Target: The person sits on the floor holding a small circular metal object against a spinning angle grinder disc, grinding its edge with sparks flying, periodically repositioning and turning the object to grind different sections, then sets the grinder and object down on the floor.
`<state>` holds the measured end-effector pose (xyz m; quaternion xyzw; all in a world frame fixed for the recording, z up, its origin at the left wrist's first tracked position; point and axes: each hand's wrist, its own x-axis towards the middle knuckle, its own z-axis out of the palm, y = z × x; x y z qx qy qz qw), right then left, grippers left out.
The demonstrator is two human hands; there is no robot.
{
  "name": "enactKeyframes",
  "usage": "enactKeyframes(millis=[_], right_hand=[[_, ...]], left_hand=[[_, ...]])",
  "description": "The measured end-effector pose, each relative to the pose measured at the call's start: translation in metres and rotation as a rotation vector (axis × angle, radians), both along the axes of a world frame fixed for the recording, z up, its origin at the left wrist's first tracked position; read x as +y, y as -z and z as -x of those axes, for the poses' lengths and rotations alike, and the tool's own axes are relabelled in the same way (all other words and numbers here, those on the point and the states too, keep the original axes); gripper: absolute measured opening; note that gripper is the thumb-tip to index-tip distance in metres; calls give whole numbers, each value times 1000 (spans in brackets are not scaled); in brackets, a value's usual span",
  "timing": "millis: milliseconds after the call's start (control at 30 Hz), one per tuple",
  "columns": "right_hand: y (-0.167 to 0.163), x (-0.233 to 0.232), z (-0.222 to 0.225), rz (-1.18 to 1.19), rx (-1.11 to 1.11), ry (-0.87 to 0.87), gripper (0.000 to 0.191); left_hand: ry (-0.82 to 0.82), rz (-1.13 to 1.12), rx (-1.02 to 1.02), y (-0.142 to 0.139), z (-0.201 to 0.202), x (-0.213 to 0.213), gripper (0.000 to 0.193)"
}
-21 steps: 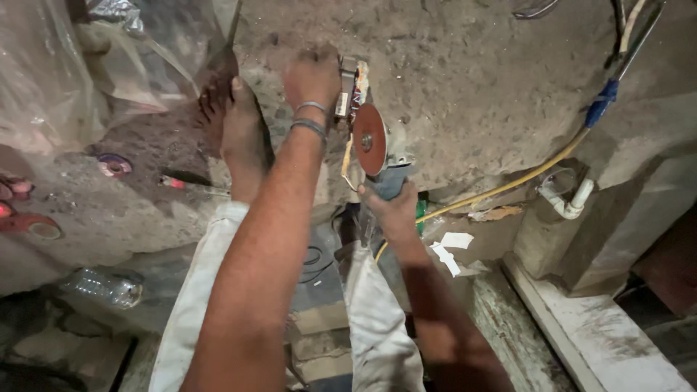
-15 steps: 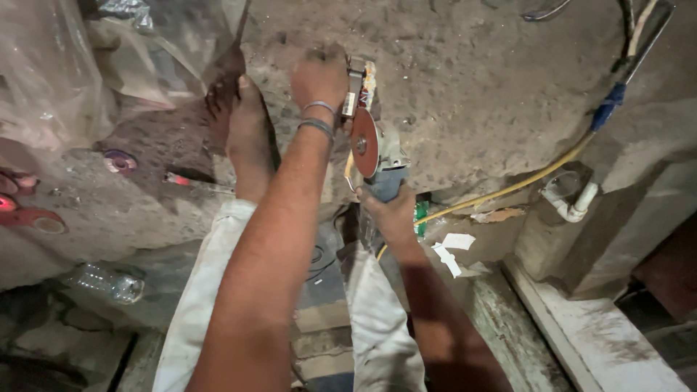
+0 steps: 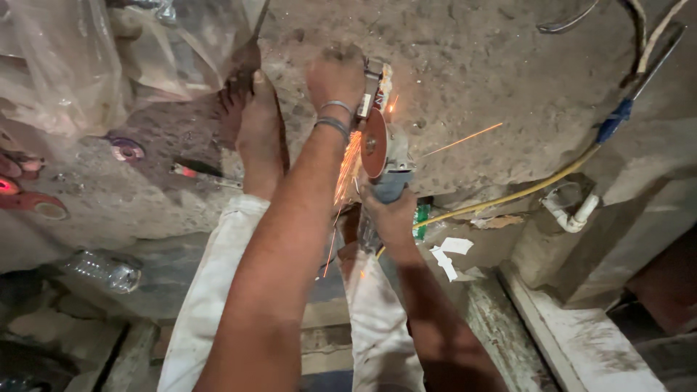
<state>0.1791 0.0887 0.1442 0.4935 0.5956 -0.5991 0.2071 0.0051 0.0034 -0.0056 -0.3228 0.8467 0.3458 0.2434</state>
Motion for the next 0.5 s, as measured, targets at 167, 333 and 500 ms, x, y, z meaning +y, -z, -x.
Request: enactKeyframes(millis=[167, 333, 500], right_hand=[[7, -1, -7, -63, -26, -76, 15], [22, -1, -29, -41, 85, -49, 19], [29, -6, -30, 38, 51, 50, 19]], left_hand=[[-56, 10, -5, -4, 3, 3, 41], [-122, -26, -3, -4, 3, 6, 40], [-31, 23, 98, -1, 3, 5, 36]])
